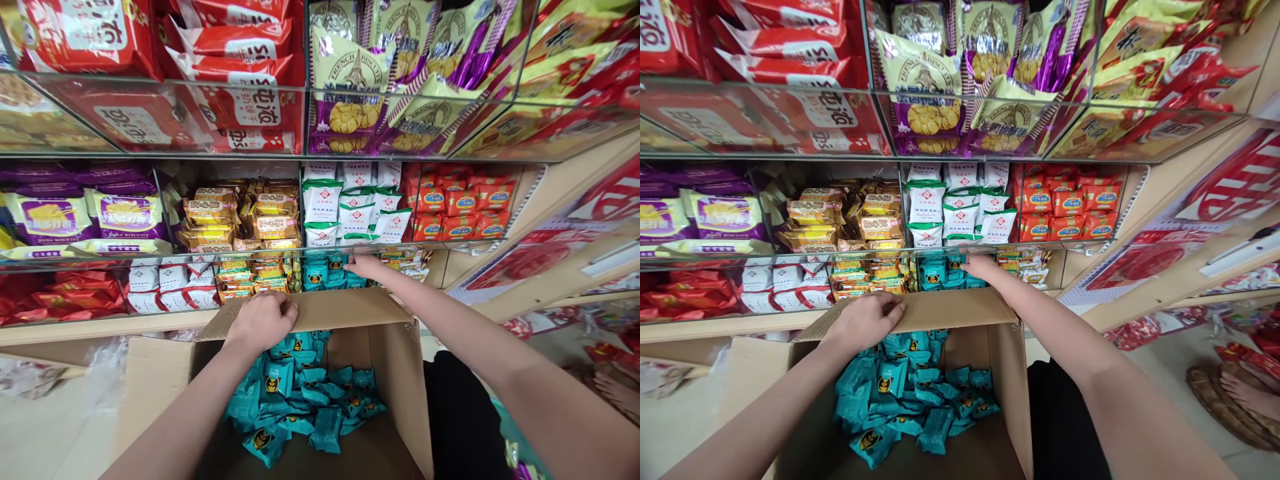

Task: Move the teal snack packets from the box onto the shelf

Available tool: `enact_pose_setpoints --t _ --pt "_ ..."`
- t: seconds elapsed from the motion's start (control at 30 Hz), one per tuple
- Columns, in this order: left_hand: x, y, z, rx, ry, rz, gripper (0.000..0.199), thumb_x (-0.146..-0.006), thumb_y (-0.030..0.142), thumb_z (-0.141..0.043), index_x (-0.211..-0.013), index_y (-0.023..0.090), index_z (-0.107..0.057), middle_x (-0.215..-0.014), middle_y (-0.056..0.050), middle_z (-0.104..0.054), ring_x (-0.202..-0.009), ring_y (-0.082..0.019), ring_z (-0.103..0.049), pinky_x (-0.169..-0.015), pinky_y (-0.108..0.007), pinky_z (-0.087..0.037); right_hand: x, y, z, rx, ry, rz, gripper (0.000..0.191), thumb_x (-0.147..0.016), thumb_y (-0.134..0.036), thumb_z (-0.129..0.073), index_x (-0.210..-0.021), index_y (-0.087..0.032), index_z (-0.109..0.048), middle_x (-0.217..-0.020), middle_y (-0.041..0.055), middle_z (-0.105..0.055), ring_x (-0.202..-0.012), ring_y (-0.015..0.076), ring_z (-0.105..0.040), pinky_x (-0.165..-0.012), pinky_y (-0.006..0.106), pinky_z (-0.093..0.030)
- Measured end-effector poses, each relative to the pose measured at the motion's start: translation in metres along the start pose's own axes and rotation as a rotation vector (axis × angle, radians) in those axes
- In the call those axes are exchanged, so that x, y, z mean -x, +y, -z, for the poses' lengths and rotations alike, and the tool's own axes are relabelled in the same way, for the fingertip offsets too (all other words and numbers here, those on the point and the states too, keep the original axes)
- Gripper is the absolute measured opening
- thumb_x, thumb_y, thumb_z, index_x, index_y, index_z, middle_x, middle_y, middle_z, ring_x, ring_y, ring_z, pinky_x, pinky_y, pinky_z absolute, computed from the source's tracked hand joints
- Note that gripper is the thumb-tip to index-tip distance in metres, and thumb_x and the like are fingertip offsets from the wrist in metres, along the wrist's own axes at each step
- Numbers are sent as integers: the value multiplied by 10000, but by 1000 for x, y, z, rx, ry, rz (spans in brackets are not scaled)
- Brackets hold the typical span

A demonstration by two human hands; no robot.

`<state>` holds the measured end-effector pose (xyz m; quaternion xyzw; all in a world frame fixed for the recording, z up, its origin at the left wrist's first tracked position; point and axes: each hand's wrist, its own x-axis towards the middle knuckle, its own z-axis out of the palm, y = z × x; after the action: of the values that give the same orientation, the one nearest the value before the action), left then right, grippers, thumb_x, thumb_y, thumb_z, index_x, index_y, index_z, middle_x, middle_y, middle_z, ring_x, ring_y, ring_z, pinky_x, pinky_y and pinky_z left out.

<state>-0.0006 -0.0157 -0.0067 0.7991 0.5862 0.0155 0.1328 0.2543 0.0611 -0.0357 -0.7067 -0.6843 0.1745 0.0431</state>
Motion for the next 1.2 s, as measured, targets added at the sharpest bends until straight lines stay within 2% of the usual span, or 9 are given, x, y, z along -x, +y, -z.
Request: enact_pose_setpoints --t 0.1,0.17,0.23,0.3,0.37,0.47,0.57,1.03,1.2 --pt "-1 -1 0 24 -23 20 375 -788 448 -363 -952 237 -626 -1004 -59 -633 -925 -225 -564 -779 -324 -409 58 -12 13 -78 -61 143 215 -792 -377 -515 -790 -179 -601 -794 9 -617 -760 148 -564 -671 225 -404" --pt "-1 -2 0 25 -30 22 375 -785 452 -365 -951 239 -625 -999 -60 -637 -921 -231 -569 -778 -330 -410 112 -22 11 -185 123 310 221 -842 -365 -434 -846 -200 -582 -880 26 -600 -861 159 -530 -773 262 -383" --pt "-1 -3 0 12 -31 13 373 -785 452 -359 -937 241 -627 -982 -61 -645 -906 -235 -576 -768 -335 -414 163 -31 -9 -208 177 451 255 -868 -360 -373 -817 -220 -581 -856 42 -585 -866 174 -503 -807 294 -364" --pt "-1 -3 1 -4 -28 -2 376 -789 450 -350 -933 242 -628 -967 -65 -650 -899 -235 -581 -758 -336 -419 197 -39 -50 -247 -10 567 241 -867 -331 -370 -867 -241 -593 -828 38 -583 -836 173 -509 -789 287 -379" --pt "0 -2 2 -16 -19 -9 387 -794 453 -334 -943 245 -625 -970 -70 -649 -908 -236 -581 -755 -340 -422 207 -45 -103 -332 -132 459 266 -798 -348 -491 -1030 -242 -567 -1033 54 -555 -955 197 -501 -823 287 -388" --pt "2 -1 5 -4 -10 -12 404 -799 468 -315 -962 257 -619 -1006 -68 -637 -939 -238 -572 -771 -349 -420 188 -53 -174 -377 -167 256 740 -633 -362 -658 -1292 -187 -371 -1331 114 -325 -1199 278 -321 -959 339 -309" --pt "4 0 6 17 -14 -11 423 -800 484 -308 -987 258 -612 -1033 -67 -629 -955 -238 -568 -792 -352 -414 167 -58 -207 -269 -96 216 845 -583 -390 -687 -1323 -199 -327 -1294 131 -360 -1165 331 -311 -955 433 -273" --pt "15 4 17 7 65 -11 394 -817 444 -314 -976 225 -601 -964 -85 -649 -899 -248 -591 -755 -360 -437 155 -60 -208 -439 3 10 341 -581 -172 -677 -918 -167 -625 -977 91 -590 -926 251 -538 -783 321 -413" --pt "46 7 8 245 392 -197 342 -846 294 -306 -1107 215 -511 -1123 -66 -567 -1075 -180 -487 -929 -321 -364 173 -51 -156 -547 148 62 223 -727 -267 -584 -927 -167 -590 -936 57 -585 -907 198 -523 -785 272 -390"
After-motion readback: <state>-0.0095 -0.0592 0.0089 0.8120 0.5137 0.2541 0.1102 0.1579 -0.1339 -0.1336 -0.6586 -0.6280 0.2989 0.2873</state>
